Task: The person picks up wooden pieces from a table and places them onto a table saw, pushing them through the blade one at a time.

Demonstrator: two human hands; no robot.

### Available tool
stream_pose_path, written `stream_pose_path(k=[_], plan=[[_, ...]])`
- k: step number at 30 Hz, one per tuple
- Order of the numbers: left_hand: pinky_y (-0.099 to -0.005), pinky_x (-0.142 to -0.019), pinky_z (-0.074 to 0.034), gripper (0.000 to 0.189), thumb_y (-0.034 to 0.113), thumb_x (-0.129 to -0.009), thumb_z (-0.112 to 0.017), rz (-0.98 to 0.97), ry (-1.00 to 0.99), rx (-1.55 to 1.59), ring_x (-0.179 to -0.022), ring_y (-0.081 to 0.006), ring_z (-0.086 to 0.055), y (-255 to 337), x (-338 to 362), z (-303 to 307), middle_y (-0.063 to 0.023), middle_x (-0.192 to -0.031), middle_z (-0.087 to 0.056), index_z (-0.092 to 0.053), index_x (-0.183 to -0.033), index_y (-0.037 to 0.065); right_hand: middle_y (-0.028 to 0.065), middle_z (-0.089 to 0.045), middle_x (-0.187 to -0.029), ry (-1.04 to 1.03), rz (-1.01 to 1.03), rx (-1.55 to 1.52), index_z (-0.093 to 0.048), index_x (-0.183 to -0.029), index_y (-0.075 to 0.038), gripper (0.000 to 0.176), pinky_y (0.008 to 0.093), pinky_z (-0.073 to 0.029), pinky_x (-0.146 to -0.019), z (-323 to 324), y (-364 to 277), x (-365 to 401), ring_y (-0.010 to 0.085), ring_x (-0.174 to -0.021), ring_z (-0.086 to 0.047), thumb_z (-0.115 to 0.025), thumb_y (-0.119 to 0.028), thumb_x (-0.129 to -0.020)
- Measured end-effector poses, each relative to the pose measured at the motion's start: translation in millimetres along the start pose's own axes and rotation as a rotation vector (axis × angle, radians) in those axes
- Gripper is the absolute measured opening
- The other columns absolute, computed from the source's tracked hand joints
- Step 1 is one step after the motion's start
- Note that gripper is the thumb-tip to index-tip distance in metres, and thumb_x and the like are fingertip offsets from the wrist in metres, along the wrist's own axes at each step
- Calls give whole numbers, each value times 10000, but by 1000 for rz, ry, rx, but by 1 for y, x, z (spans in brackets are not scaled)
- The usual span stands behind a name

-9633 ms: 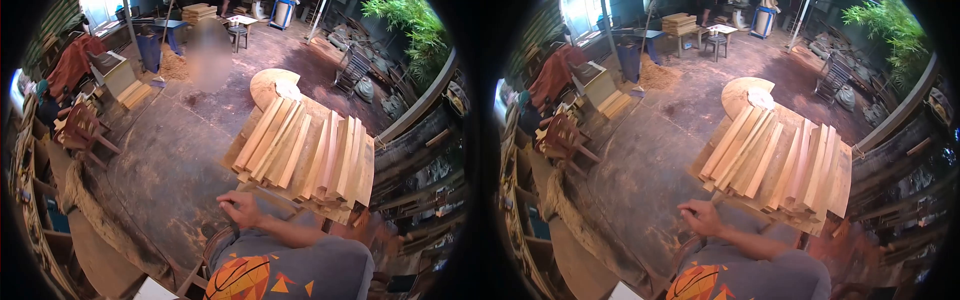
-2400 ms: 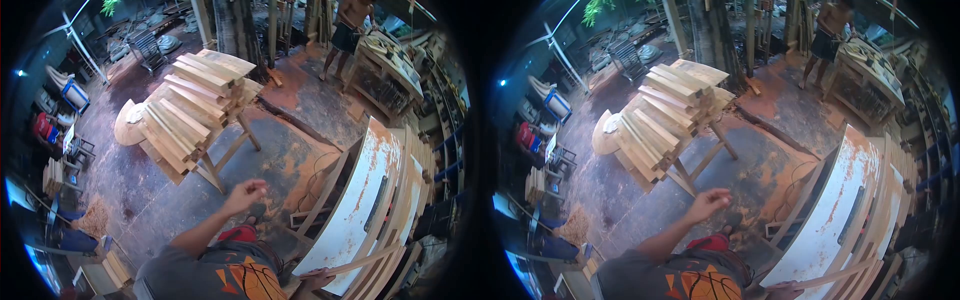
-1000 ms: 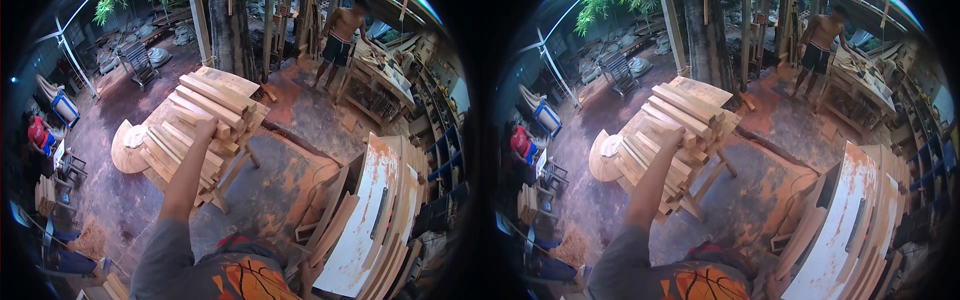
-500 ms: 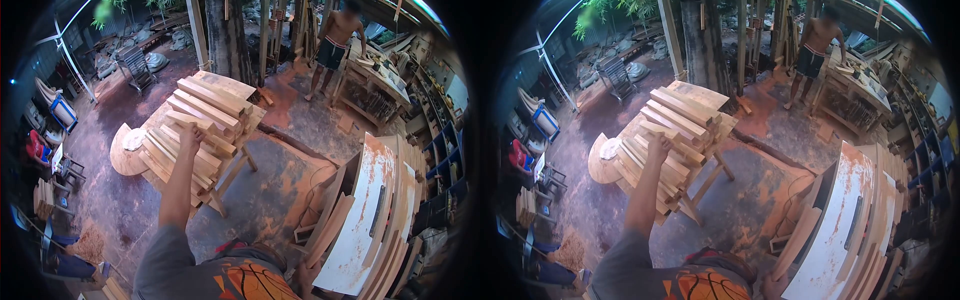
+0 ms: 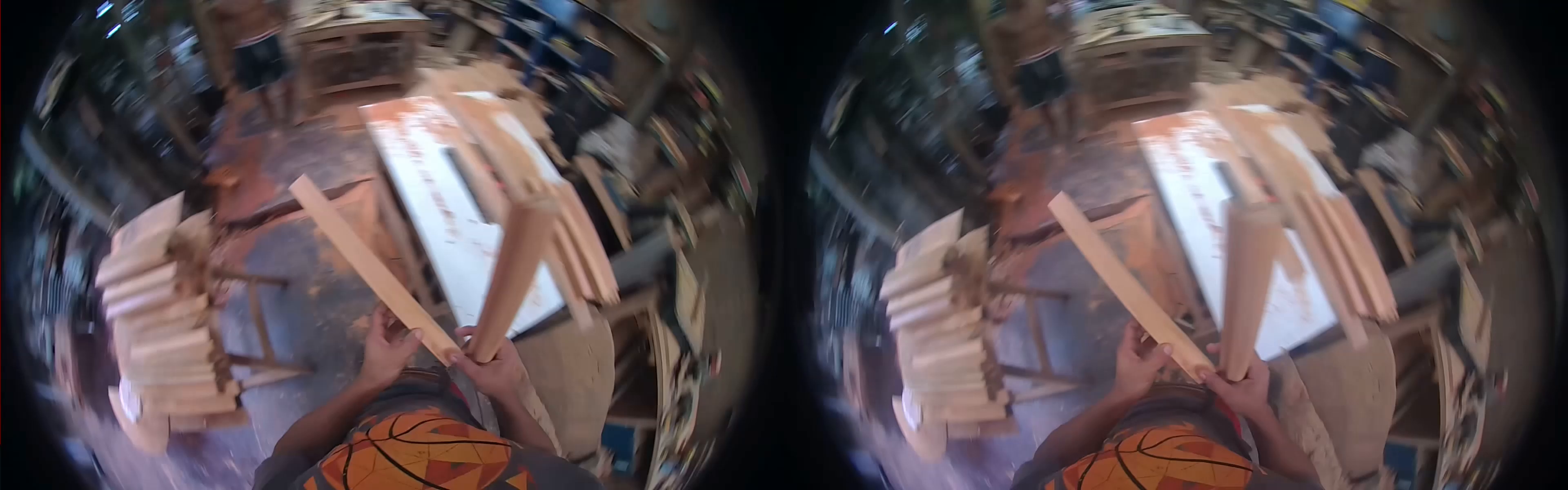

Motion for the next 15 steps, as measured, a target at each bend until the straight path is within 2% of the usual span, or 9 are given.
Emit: stream_pose_path(k=[1,3,6,8,10,11,12,13,15], plan=[[-382,-995,-517,719,-2,-902,-685,16,-31,1,-1240,-232,-528,-19,-6,-18,-113,-1304,-502,-266,-1485,25,43,-674,-932,33,-110,87,-647,-1128,14,447,250,-500,-619,23,9,10,85,-724,-611,-855,-54,-739],[-354,-936,-544,726,1,-905,-684,-20,-125,-67,-1179,-224,-560,-44,-11,-63,-117,-1273,-507,-253,-1490,6,59,-681,-991,127,-83,38,-627,-1154,6,492,251,-521,-644,67,36,37,91,-757,-627,-869,-46,-729],[-310,-867,-555,769,45,-904,-709,264,-243,-177,-1070,-199,-607,-113,-9,-136,-108,-1187,-509,-228,-1501,-16,82,-683,-1054,266,-93,-24,-587,-1186,1,545,253,-547,-673,134,84,79,106,-804,-648,-875,-27,-724],[-299,-851,-566,742,62,-912,-701,346,-284,-154,-1076,-192,-611,-163,-6,-185,-112,-1200,-506,-245,-1492,-24,98,-665,-1065,458,-117,-48,-540,-1196,6,558,267,-555,-685,182,104,101,132,-842,-660,-857,-26,-739],[-293,-849,-569,732,64,-917,-693,390,-327,-165,-1072,-191,-615,-206,-10,-227,-122,-1220,-504,-246,-1489,-28,99,-657,-1066,533,-119,24,-528,-1192,7,561,277,-556,-691,233,126,114,142,-852,-661,-855,-36,-739],[-342,-878,-561,763,107,-906,-712,413,-445,-220,-1103,-244,-607,-227,-15,-247,-165,-1259,-483,-238,-1486,-35,101,-649,-1067,595,-115,109,-516,-1189,8,564,286,-558,-696,253,135,119,152,-862,-662,-853,-45,-739],[-391,-908,-554,797,151,-894,-730,428,-563,-269,-1135,-296,-599,-245,-20,-265,-207,-1299,-462,-230,-1483,-41,95,-657,-997,677,-67,39,-532,-1143,15,528,298,-551,-675,272,144,118,158,-803,-656,-850,-79,-732],[-391,-908,-554,797,151,-894,-730,428,-569,-265,-1135,-296,-599,-258,-24,-276,-207,-1299,-462,-230,-1483,-41,95,-657,-997,683,-65,43,-532,-1143,15,528,298,-551,-675,290,152,113,158,-803,-656,-850,-79,-732],[-499,-1007,-474,904,280,-852,-766,-68,-395,-971,-1242,-443,-489,-256,-39,-287,-301,-1348,-392,-214,-1481,-63,69,-645,-908,666,-246,259,-577,-1110,20,455,281,-532,-661,324,170,105,120,-755,-621,-831,-110,-756]])
Point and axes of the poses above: each hand's wrist, its own x-axis away from the middle knuckle, its own z-axis out of the back of the hand, y = z × x, the point moved 6 cm from there along -x, towards the middle knuckle
